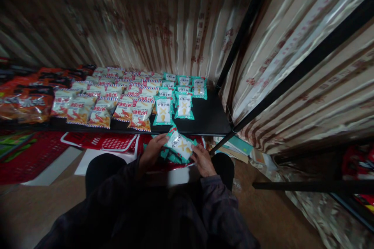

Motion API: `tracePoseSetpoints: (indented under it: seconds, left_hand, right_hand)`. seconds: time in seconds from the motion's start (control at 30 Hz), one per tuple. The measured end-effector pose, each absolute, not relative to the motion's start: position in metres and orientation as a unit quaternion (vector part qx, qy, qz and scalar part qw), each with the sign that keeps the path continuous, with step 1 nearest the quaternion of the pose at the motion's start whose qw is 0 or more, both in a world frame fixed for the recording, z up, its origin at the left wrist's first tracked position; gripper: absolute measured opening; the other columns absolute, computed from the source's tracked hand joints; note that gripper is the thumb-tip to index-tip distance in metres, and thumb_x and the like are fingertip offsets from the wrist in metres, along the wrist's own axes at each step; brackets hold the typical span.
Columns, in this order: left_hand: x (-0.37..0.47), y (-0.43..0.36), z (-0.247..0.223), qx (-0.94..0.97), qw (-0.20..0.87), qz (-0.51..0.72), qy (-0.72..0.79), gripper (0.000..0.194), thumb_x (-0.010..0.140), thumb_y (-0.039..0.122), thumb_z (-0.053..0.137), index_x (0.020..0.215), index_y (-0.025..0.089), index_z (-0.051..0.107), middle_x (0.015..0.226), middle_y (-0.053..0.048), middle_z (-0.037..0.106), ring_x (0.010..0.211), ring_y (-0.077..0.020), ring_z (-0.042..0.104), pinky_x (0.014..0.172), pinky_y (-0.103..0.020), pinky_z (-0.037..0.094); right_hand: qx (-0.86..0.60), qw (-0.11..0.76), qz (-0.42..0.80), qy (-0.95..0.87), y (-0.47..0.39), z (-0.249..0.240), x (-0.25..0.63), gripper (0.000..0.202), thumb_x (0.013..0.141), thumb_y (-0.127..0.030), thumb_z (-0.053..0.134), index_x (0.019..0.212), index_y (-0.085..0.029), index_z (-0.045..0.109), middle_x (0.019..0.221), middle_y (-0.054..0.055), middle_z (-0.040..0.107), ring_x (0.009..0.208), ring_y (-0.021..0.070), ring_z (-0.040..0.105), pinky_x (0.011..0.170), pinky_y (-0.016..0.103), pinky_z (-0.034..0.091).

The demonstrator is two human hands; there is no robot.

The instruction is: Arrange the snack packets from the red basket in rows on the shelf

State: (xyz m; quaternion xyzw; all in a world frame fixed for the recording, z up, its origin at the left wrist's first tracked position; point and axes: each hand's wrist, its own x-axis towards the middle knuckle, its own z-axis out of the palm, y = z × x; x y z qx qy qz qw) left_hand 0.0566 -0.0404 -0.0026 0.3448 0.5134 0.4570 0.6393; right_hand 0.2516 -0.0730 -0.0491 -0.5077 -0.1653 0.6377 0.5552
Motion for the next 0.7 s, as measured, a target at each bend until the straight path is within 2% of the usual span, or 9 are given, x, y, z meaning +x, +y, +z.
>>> tracePoseSetpoints:
  seconds: [0.13, 0.27, 0.43, 0.57, 0.7]
  left_hand:
    - [0.075, -0.039, 0.005, 0.315, 0.658, 0.505, 0.462, 0.056, 0.061, 0.049, 0.079, 0.102, 0.014, 0.065, 0.092, -0.008, 0.072, 0.087, -0.0196, 0.065, 0.076, -0.028, 0.049]
    - [0.09, -0.046, 0.011, 0.299, 0.678, 0.509, 0.437, 0.053, 0.062, 0.048, 0.079, 0.1, 0.016, 0.061, 0.1, -0.009, 0.071, 0.093, -0.0221, 0.066, 0.08, -0.031, 0.051]
    - [0.089, -0.044, 0.017, 0.296, 0.669, 0.503, 0.461, 0.045, 0.065, 0.046, 0.077, 0.097, 0.018, 0.061, 0.104, -0.008, 0.072, 0.094, -0.023, 0.067, 0.077, -0.03, 0.052]
    - [0.081, -0.034, 0.018, 0.327, 0.655, 0.493, 0.47, 0.047, 0.064, 0.046, 0.079, 0.096, 0.017, 0.062, 0.102, -0.009, 0.073, 0.09, -0.0228, 0.067, 0.076, -0.03, 0.052]
    - [0.078, -0.027, 0.016, 0.367, 0.671, 0.474, 0.437, 0.055, 0.064, 0.05, 0.08, 0.103, 0.015, 0.064, 0.101, -0.01, 0.073, 0.091, -0.0242, 0.068, 0.082, -0.034, 0.052]
  right_hand:
    - [-0.487, 0.605, 0.613, -0.143, -0.078, -0.039, 0.237, 0.034, 0.056, -0.034, 0.086, 0.077, -0.024, 0.063, 0.089, 0.0, 0.072, 0.086, 0.0174, 0.068, 0.076, 0.028, 0.056]
    - [-0.496, 0.615, 0.592, -0.16, -0.082, -0.043, 0.226, 0.032, 0.062, -0.036, 0.083, 0.083, -0.025, 0.062, 0.094, 0.001, 0.07, 0.094, 0.0196, 0.067, 0.079, 0.03, 0.057]
    - [-0.502, 0.616, 0.578, -0.184, -0.081, -0.05, 0.227, 0.035, 0.061, -0.036, 0.084, 0.089, -0.027, 0.065, 0.091, -0.002, 0.071, 0.091, 0.0173, 0.068, 0.077, 0.028, 0.056]
    - [-0.497, 0.626, 0.55, -0.241, -0.071, -0.039, 0.233, 0.043, 0.064, -0.041, 0.081, 0.102, -0.026, 0.067, 0.108, 0.003, 0.072, 0.103, 0.0192, 0.066, 0.087, 0.03, 0.054]
    - [-0.483, 0.618, 0.548, -0.293, -0.054, -0.021, 0.234, 0.051, 0.068, -0.045, 0.079, 0.114, -0.026, 0.066, 0.12, 0.006, 0.069, 0.114, 0.0211, 0.062, 0.097, 0.035, 0.049]
